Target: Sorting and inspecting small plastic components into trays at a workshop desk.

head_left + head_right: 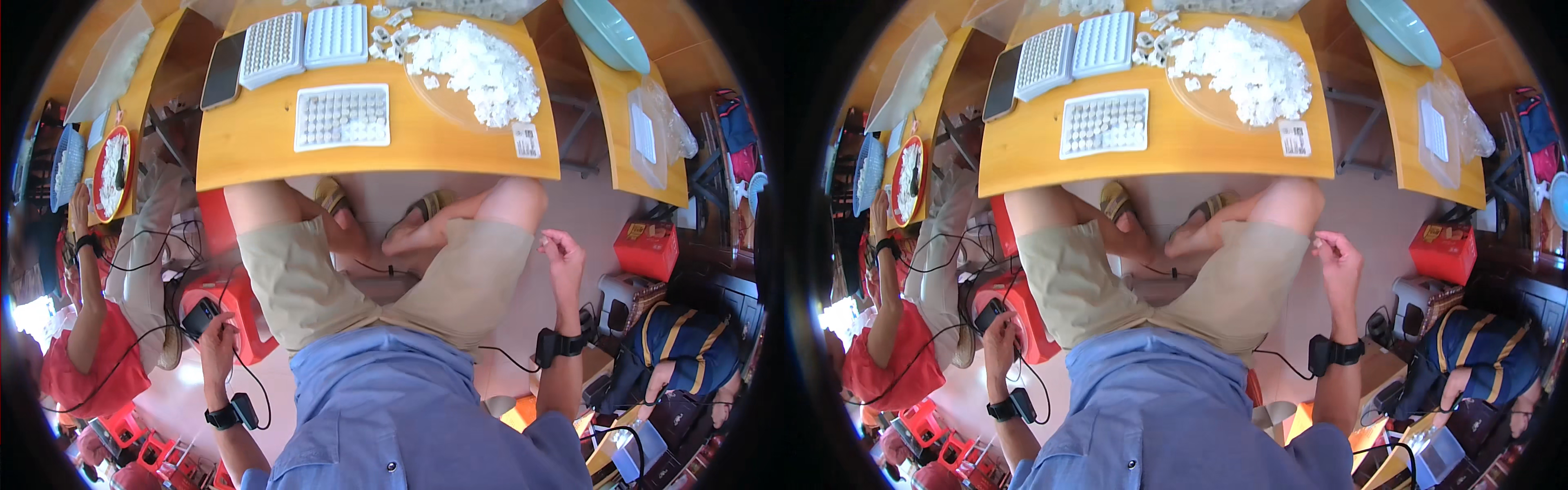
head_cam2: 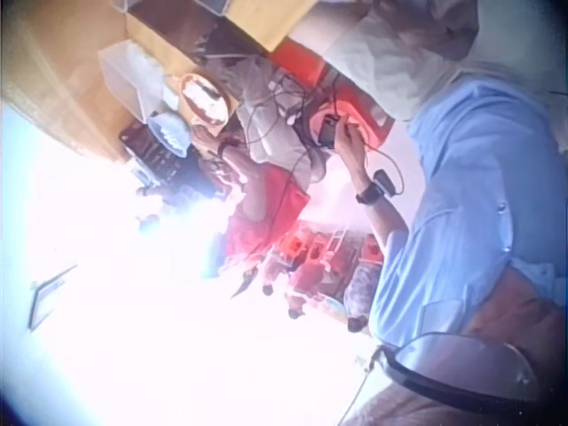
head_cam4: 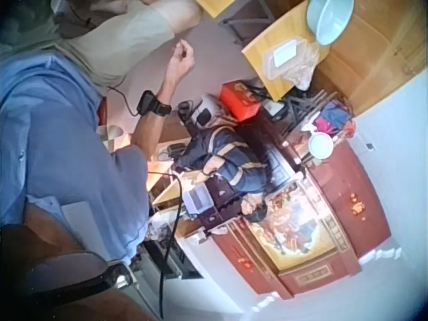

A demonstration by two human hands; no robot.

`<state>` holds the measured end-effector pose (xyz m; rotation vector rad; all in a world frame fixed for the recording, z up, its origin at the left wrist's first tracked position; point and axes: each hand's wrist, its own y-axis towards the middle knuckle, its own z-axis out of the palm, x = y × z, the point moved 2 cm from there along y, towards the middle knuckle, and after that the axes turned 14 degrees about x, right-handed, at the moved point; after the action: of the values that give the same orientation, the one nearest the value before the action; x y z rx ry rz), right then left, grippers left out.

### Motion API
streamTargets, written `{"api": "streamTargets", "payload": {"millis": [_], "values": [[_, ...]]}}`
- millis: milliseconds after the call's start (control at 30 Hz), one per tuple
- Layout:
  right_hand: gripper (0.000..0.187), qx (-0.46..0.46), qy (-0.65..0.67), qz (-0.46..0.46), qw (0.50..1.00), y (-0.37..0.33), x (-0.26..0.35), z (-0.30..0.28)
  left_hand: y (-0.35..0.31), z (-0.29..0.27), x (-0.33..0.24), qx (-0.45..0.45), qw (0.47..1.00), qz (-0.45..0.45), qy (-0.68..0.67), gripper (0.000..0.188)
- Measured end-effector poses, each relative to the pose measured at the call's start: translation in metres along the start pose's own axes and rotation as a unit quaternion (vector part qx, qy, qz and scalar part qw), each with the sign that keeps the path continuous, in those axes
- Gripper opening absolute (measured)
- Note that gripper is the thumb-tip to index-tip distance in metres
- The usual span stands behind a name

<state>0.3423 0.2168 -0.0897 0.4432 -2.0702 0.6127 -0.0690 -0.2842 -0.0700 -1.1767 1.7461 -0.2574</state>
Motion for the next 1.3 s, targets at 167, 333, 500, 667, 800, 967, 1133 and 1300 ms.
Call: {"api": "streamTargets", "payload": {"millis": [167, 333, 500, 667, 800, 967, 1133, 1300], "values": [[0.013, -0.014, -0.047, -0.069, 0.996, 0.021, 0.084, 0.015, 0.010, 0.000, -0.066, 0.003, 0.973, 0.048, 0.225, 0.028], [0.012, 0.035, -0.097, -0.235, 0.967, 0.049, 0.161, 0.032, 0.029, -0.015, -0.136, -0.015, 0.970, 0.193, 0.148, 0.027], [0.010, 0.050, -0.127, -0.321, 0.937, 0.094, 0.199, 0.057, 0.023, 0.002, -0.248, 0.098, 0.920, 0.372, 0.072, 0.022], [0.012, 0.094, -0.109, -0.276, 0.950, 0.144, 0.201, 0.082, 0.016, 0.040, -0.310, 0.250, 0.810, 0.522, -0.092, 0.021], [0.014, 0.134, -0.115, -0.267, 0.947, 0.156, 0.201, 0.106, 0.045, 0.069, -0.308, 0.270, 0.816, 0.461, -0.220, 0.018], [0.015, 0.149, -0.153, -0.295, 0.931, 0.174, 0.222, 0.125, 0.091, 0.088, -0.280, 0.131, 0.879, 0.291, -0.355, 0.020], [0.027, 0.111, -0.222, -0.303, 0.920, 0.203, 0.244, 0.140, 0.096, 0.107, -0.248, 0.183, 0.865, 0.252, -0.393, 0.019], [0.029, 0.127, -0.262, -0.285, 0.913, 0.214, 0.245, 0.159, 0.092, 0.120, -0.240, 0.200, 0.874, 0.269, -0.353, 0.020]]}}
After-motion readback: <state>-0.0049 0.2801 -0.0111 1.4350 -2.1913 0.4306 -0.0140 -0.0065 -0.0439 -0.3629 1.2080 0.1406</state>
